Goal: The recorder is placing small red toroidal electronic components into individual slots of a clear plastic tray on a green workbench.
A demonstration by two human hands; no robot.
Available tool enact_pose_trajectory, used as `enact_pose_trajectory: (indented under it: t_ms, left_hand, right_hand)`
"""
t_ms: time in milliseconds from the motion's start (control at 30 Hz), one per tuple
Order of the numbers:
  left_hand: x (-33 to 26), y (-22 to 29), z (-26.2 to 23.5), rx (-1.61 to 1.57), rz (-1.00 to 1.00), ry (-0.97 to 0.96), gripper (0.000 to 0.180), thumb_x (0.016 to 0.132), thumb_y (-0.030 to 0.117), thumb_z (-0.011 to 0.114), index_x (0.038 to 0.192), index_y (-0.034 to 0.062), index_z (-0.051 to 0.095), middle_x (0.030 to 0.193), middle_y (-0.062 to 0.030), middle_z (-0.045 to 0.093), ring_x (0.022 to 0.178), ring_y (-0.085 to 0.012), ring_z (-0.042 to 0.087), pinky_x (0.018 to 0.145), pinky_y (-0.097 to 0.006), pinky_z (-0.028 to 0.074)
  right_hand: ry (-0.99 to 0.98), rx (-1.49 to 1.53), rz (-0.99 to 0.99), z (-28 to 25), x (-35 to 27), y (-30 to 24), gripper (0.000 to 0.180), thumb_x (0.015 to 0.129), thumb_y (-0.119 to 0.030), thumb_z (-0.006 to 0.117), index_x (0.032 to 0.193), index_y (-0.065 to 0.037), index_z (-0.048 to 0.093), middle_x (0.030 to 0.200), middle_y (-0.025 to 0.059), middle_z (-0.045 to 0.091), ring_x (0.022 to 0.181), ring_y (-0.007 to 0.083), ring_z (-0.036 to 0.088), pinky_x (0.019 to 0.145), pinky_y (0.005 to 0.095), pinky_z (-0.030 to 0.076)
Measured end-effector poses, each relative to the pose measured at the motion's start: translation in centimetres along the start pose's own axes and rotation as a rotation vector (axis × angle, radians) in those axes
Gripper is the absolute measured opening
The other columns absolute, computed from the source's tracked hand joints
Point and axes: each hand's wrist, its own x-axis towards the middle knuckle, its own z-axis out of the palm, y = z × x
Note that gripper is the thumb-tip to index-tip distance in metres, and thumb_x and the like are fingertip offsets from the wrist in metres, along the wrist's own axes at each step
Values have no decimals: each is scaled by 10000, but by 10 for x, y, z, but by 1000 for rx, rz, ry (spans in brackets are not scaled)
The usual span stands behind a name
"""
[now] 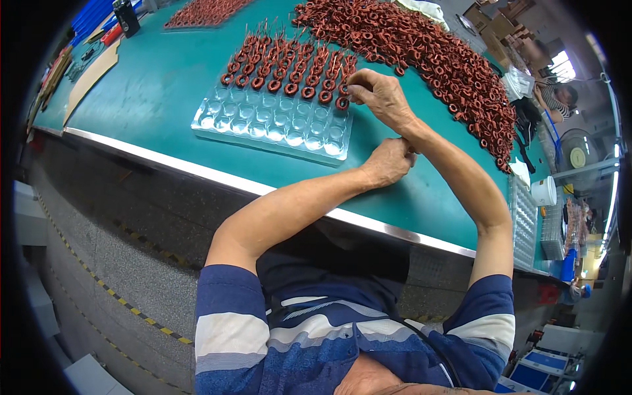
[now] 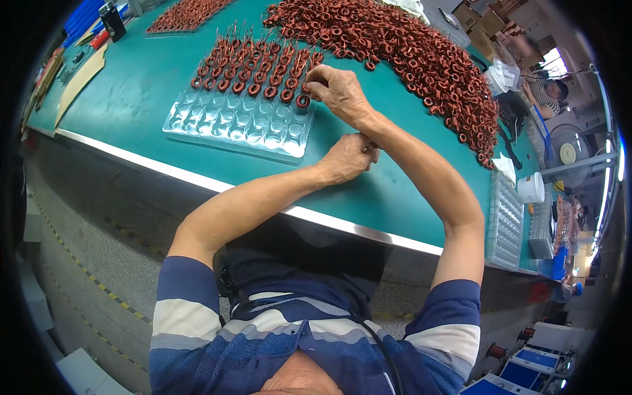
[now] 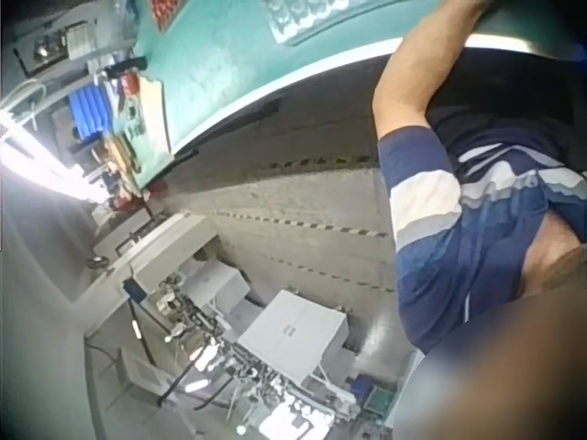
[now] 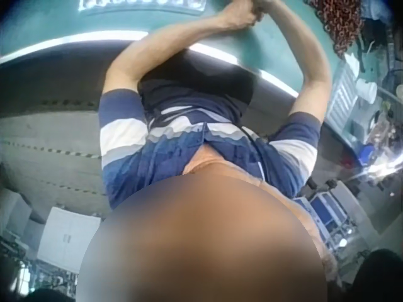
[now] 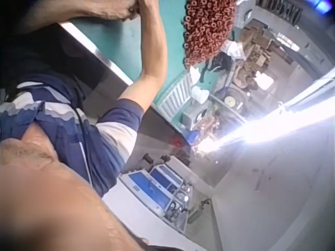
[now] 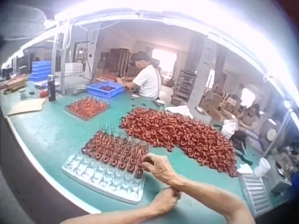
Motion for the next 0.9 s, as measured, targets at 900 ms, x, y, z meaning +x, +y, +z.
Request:
enact_pose_trajectory:
  t_ms: [900]
  left_hand:
    - [-2,4,5,51,94,5,208,855,103,493,951,-14,635,916,-227,661,899,-394,627,836,-463,486]
  right_hand:
    - [-310,-64,269,-16,10,6,485,801,-427,715,1009,10,678,789,90,671,629,139,627,588,306,488]
